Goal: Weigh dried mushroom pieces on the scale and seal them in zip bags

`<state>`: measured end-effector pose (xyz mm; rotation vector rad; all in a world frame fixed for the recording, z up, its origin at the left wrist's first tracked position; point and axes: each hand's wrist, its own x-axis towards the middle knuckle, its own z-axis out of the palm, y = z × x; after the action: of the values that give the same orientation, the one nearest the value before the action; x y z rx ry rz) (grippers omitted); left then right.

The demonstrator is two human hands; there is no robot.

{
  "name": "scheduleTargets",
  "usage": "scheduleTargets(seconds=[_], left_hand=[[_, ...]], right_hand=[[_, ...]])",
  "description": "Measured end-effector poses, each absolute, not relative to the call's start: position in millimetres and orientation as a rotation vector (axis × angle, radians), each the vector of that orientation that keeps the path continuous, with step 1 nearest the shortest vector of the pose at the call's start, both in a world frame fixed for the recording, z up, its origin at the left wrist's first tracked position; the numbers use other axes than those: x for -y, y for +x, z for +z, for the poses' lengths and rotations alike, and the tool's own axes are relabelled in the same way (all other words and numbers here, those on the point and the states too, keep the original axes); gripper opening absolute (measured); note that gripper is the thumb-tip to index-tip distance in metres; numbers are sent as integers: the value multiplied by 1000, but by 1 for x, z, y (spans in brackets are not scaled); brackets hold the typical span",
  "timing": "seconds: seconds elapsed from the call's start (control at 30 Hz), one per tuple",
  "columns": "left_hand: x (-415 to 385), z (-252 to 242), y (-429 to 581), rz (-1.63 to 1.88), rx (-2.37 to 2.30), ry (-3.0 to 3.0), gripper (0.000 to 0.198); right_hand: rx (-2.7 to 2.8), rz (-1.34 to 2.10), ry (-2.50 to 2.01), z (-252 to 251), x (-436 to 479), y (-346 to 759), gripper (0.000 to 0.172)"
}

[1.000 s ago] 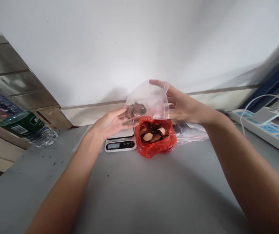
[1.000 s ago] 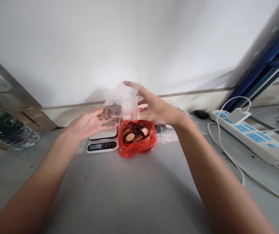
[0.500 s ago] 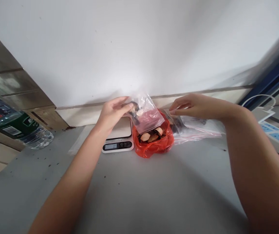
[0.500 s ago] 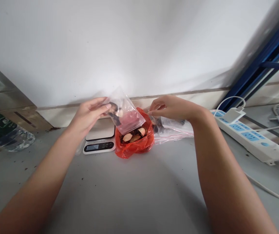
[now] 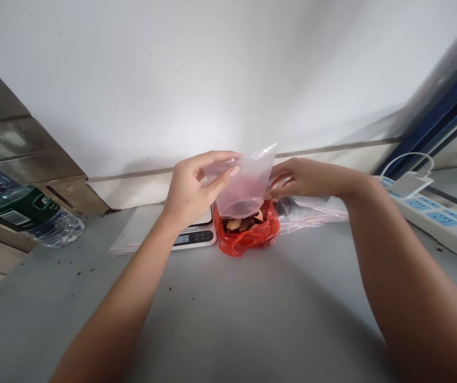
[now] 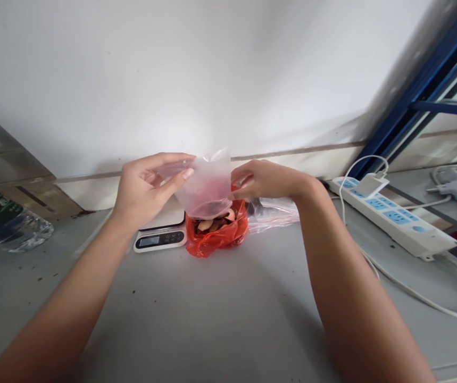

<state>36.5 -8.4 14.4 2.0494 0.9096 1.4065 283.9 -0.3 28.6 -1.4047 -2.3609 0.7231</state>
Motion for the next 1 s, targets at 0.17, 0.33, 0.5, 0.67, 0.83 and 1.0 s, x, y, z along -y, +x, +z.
scheduleTargets(seconds=[0.17, 0.33, 0.5, 0.67, 0.83, 1.0], left_hand=[[11, 15, 36, 1535, -899, 2054, 12], [2, 12, 35, 1613, -827, 1906, 8], [-6, 12, 19, 1629, -993, 1675, 16], [-10, 7, 1, 1354, -1216, 1667, 22], [-13, -4, 5, 1482, -1175, 1811, 43], [-11, -5, 3, 1620, -1159, 1780, 39]], right_hand=[[2376, 776, -1365, 28, -2, 281, 34], [2360, 783, -1361, 29, -2, 280, 32], [2107, 755, -1299, 29, -1, 281, 41], [1798, 888, -1169, 25, -1, 265, 35], [1540, 1145, -1020, 17, 1, 234, 40], [1382, 1440, -1090, 10, -3, 226, 48]])
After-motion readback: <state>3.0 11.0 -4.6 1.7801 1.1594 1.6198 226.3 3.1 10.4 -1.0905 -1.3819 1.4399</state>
